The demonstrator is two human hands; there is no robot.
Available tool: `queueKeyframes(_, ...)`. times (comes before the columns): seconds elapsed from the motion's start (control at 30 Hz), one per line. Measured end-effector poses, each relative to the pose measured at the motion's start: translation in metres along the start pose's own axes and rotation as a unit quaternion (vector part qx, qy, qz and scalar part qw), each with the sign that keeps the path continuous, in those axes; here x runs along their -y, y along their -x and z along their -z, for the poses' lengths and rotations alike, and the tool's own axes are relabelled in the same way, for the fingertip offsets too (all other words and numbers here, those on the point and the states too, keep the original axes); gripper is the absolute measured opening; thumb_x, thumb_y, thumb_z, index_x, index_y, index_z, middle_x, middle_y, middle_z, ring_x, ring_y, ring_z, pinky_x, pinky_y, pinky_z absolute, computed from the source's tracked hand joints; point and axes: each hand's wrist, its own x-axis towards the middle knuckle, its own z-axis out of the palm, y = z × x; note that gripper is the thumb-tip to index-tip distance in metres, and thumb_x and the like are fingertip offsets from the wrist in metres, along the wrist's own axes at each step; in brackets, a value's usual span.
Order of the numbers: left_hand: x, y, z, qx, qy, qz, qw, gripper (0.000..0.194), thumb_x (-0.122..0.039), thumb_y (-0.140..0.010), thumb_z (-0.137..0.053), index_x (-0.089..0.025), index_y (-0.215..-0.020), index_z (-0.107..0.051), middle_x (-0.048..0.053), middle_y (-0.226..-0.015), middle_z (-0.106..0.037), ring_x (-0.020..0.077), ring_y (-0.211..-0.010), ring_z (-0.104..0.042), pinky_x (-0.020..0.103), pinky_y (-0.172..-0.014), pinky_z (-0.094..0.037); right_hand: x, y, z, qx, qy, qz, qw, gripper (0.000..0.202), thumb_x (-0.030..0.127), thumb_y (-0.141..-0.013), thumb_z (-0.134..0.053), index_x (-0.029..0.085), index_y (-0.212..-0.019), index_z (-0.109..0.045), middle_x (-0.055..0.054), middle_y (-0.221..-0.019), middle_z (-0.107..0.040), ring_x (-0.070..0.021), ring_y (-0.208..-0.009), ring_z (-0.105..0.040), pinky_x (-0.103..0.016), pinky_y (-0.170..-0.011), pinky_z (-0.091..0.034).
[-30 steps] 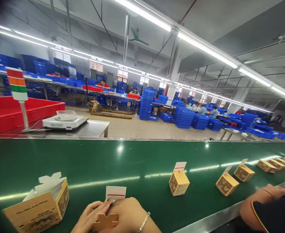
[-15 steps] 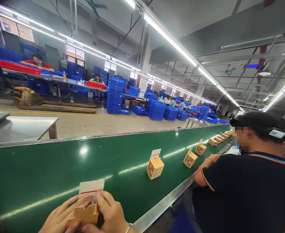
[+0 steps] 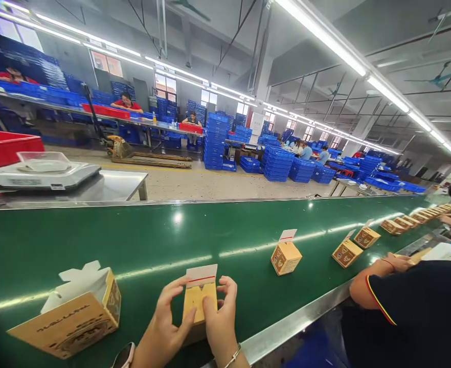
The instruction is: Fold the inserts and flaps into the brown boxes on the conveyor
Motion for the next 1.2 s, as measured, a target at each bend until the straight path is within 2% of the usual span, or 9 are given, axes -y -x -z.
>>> queueKeyframes(0.17,-0.001,-0.01,0.009,0.144,-0.089,-0.173,0.97,0.024,-0.021,-0.092,-0.042,-0.024,-0.107,-0.061,0.003,-0.107,-0.067,0.0263,-0.107,-0.055,0.038,-0.081,-0.036,0.022,-0.007,0.013,0.09,-0.099,-0.119,0.984,0.052,0.028,-0.056,-0.073,0.02,-0.106,-0.058,-0.007,-0.105,-0.067,-0.0232,-0.098,-0.063,-0.034,-0.084,-0.051)
queueKeyframes(0.37,-0.012,-0.021,0.004,0.204,-0.094,-0.178,0.958,0.03,-0.016,-0.092,-0.036,-0.023,-0.111,-0.059,0.001,-0.109,-0.068,0.0253,-0.103,-0.057,0.041,-0.086,-0.034,0.031,-0.015,0.023,0.108,-0.096,-0.132,0.981,0.051,0.033,-0.059,-0.075,0.019,-0.104,-0.059,-0.009,-0.105,-0.068,-0.0247,-0.098,-0.064,-0.036,-0.087,-0.05)
queueKeyframes(0.5,-0.021,-0.01,0.036,0.137,-0.086,-0.194,0.968,0.032,-0.024,-0.096,-0.038,-0.02,-0.125,-0.051,0.007,-0.123,-0.061,0.0274,-0.123,-0.047,0.041,-0.09,-0.036,-0.003,-0.002,0.043,-0.102,0.018,0.037,0.994,0.051,0.05,-0.08,-0.062,0.022,-0.121,-0.05,-0.015,-0.13,-0.054,-0.0291,-0.12,-0.053,-0.044,-0.096,-0.047)
queueKeyframes(0.6,-0.008,0.008,0.07,0.015,-0.04,-0.103,0.994,0.035,-0.028,-0.095,-0.045,-0.027,-0.13,-0.043,0.009,-0.124,-0.054,0.0278,-0.123,-0.046,0.044,-0.095,-0.04,-0.023,0.02,0.049,-0.166,0.094,0.307,0.932,0.046,0.043,-0.089,-0.056,0.029,-0.13,-0.042,-0.013,-0.141,-0.042,-0.0307,-0.127,-0.047,-0.048,-0.096,-0.046)
queueKeyframes(0.67,0.01,0.018,0.085,-0.09,-0.057,-0.026,0.994,0.044,-0.029,-0.091,-0.053,-0.031,-0.133,-0.038,0.009,-0.127,-0.048,0.0278,-0.119,-0.048,0.047,-0.096,-0.044,-0.025,0.033,0.04,-0.101,0.092,0.42,0.897,0.047,0.044,-0.089,-0.056,0.034,-0.132,-0.041,-0.011,-0.137,-0.046,-0.0319,-0.122,-0.051,-0.051,-0.094,-0.048)
queueKeyframes(0.77,0.043,0.025,0.093,-0.131,-0.124,0.092,0.979,0.059,-0.045,-0.087,-0.059,-0.025,-0.136,-0.035,0.015,-0.133,-0.044,0.0333,-0.118,-0.05,0.052,-0.088,-0.049,-0.009,0.035,0.008,0.101,0.096,0.408,0.902,0.047,0.046,-0.091,-0.052,0.031,-0.135,-0.041,-0.012,-0.13,-0.053,-0.0312,-0.119,-0.055,-0.05,-0.097,-0.048)
queueKeyframes(1.0,0.08,0.012,0.073,0.066,0.028,0.293,0.953,0.085,-0.074,-0.072,-0.06,-0.017,-0.132,-0.039,0.019,-0.125,-0.054,0.0355,-0.113,-0.057,0.056,-0.095,-0.048,0.007,-0.035,-0.071,0.338,0.13,0.287,0.887,0.075,0.045,-0.074,-0.073,0.021,-0.138,-0.043,-0.015,-0.141,-0.048,-0.0304,-0.132,-0.045,-0.049,-0.111,-0.038)
queueKeyframes(1.07,0.08,0.011,0.067,0.066,0.045,0.317,0.945,0.096,-0.081,-0.062,-0.064,-0.016,-0.129,-0.04,0.017,-0.114,-0.059,0.0335,-0.101,-0.062,0.053,-0.088,-0.052,-0.004,-0.044,-0.081,0.309,0.125,0.26,0.906,0.073,0.043,-0.072,-0.073,0.02,-0.135,-0.045,-0.015,-0.139,-0.05,-0.0303,-0.13,-0.047,-0.049,-0.108,-0.04)
queueKeyframes(1.2,0.079,0.02,0.065,-0.064,0.012,0.228,0.971,0.09,-0.09,-0.064,-0.054,-0.015,-0.113,-0.045,0.005,-0.082,-0.056,0.0224,-0.069,-0.058,0.04,-0.066,-0.053,-0.02,-0.045,-0.078,0.063,0.091,0.223,0.969,0.049,0.039,-0.085,-0.055,0.018,-0.128,-0.045,-0.017,-0.131,-0.05,-0.0278,-0.121,-0.051,-0.045,-0.094,-0.048)
